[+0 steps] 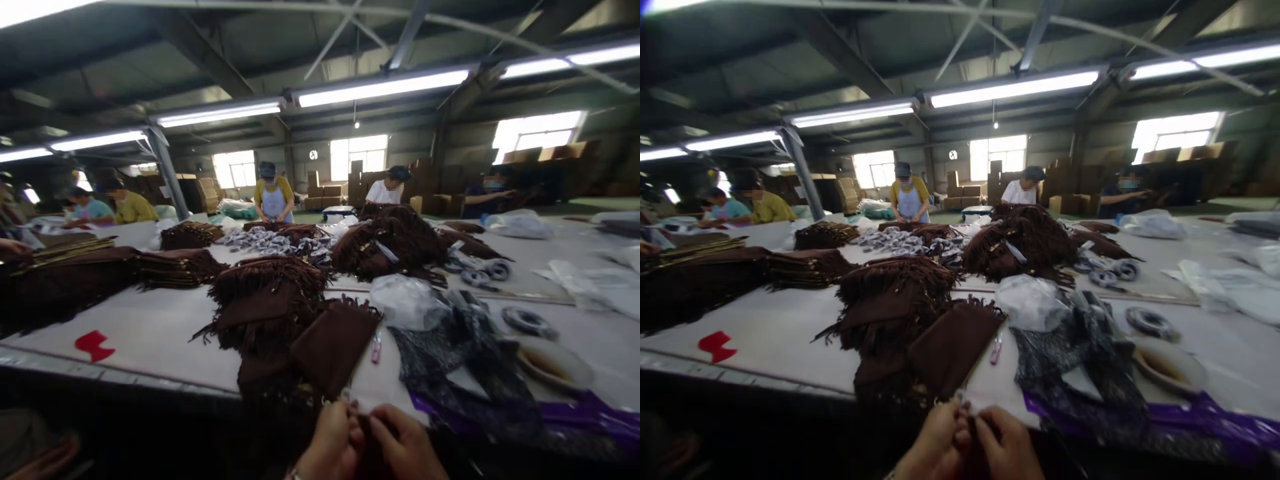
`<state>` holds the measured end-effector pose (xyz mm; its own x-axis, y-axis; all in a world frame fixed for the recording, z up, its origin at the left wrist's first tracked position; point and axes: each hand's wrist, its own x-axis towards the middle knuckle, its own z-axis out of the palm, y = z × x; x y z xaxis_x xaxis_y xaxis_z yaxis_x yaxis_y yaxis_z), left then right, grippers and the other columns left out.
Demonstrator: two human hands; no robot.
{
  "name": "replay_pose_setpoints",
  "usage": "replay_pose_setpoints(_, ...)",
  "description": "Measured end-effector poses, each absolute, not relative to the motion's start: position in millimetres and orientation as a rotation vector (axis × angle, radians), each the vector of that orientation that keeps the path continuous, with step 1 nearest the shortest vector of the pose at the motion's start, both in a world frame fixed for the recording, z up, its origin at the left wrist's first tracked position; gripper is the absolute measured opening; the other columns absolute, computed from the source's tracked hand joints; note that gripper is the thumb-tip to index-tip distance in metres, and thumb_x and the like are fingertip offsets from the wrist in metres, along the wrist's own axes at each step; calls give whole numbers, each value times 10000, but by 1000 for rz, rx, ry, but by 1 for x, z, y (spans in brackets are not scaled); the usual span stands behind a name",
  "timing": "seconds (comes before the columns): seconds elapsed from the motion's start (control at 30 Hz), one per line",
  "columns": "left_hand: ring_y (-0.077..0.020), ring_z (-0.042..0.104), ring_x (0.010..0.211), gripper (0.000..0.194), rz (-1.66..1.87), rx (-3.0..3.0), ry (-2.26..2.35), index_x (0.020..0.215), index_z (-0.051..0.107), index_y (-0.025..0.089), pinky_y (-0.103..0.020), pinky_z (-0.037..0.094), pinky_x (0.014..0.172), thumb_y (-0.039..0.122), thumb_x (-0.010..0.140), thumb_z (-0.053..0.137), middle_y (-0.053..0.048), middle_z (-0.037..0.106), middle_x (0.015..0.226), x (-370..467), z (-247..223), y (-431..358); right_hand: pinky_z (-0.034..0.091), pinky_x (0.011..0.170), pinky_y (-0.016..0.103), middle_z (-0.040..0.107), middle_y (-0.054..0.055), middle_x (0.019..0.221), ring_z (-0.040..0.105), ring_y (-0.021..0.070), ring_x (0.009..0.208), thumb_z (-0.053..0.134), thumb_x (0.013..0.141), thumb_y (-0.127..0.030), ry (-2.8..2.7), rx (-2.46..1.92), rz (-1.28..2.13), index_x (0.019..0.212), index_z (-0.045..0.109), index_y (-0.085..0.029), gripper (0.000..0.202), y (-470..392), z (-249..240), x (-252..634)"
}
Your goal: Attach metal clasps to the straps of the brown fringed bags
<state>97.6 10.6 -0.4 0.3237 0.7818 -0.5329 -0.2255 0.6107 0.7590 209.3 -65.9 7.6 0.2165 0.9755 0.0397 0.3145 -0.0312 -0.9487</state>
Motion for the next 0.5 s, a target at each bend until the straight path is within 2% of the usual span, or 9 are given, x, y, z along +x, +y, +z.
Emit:
replay_pose_setpoints(0.1,-33,220,392,319,744,540,1103,746,454,188,-182,139,411,462,854,577,95,322,549,86,-10,-2,487,674,297,730,46,775,648,238,752,532,885,-422,-1278,-1563,847,803,697,-192,295,-73,7,215)
replay_pose_setpoints(0.23,-26,195,379,417,753,686,1106,799,474,208,-187,95,407,577,742,658,109,359,545,52,-11,-19,494,745,317,720,60,832,651,236,794,510,916,-344,-1433,-1591,727,847,694,-191,249,-74,6,216)
replay_pose_setpoints(0.33,-23,173,394,502,728,778,1090,800,491,204,-184,91,403,645,674,697,121,330,528,29,-5,-31,505,822,333,709,84,939,652,235,879,488,925,-237,-1654,-1482,615,968,690,-189,212,-73,3,205)
replay_pose_setpoints(0.4,-24,177,410,503,724,757,1059,822,512,196,-175,97,407,635,680,711,120,317,533,20,0,-37,512,824,328,690,97,1006,645,225,907,446,932,-176,-1832,-1380,546,1084,674,-199,275,-69,0,194)
replay_pose_setpoints(0.47,-24,183,415,467,726,709,1008,858,537,188,-170,104,406,590,709,722,114,326,541,14,6,-41,515,818,327,671,110,1058,634,225,920,449,947,-215,-2004,-1274,457,1211,634,-216,322,-64,-2,184)
replay_pose_setpoints(0.5,-23,183,415,447,730,676,981,861,541,187,-168,113,405,567,719,728,112,333,545,12,7,-42,515,826,341,662,122,1085,626,238,934,491,944,-302,-2071,-1217,399,1259,610,-216,347,-61,-3,179)
